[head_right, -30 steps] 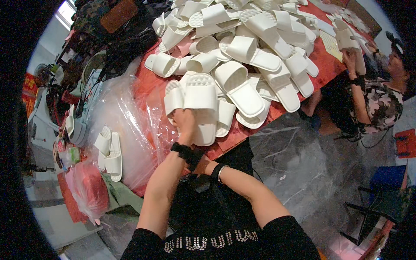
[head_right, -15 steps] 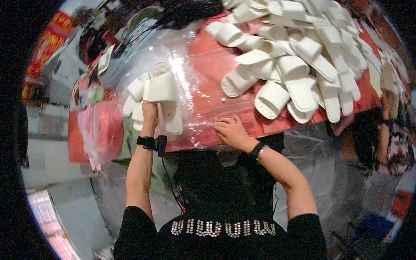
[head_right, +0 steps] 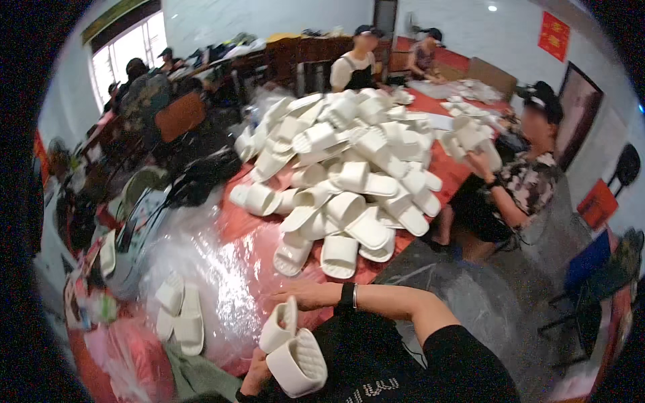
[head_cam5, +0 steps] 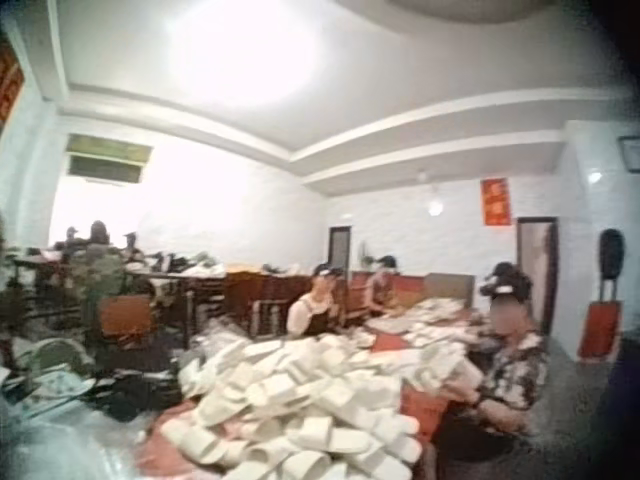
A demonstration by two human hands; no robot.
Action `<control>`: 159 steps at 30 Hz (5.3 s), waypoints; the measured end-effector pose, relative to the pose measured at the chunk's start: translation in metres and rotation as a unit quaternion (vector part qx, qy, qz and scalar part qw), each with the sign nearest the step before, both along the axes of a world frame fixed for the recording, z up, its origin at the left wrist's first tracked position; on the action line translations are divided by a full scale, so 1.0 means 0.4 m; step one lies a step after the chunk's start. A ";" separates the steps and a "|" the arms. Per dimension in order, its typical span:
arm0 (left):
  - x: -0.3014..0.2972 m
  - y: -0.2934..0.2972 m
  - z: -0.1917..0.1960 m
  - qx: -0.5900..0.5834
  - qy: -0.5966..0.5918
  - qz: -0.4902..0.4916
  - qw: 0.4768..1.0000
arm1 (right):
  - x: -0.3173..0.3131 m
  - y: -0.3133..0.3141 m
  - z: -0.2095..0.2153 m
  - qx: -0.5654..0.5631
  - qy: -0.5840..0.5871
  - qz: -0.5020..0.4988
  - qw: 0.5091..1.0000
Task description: Sort pairs of white slippers and place them into plastic bags for packaging.
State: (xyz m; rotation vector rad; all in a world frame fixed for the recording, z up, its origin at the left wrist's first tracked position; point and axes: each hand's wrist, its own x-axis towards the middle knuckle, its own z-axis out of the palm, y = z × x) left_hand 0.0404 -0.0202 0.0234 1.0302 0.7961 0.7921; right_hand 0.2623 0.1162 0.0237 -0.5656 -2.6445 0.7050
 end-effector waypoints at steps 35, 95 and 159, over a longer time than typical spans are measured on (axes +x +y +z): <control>0.200 0.466 -0.109 0.170 0.542 0.325 0.756 | -0.084 -0.282 0.127 -0.083 0.076 0.141 0.984; 0.067 0.180 -0.166 0.320 0.624 0.194 0.686 | 0.063 -0.298 -0.089 -0.032 0.036 0.044 0.998; 0.061 0.067 -0.141 0.102 0.648 0.234 0.717 | -0.039 -0.117 -0.221 -0.057 0.011 -0.380 0.923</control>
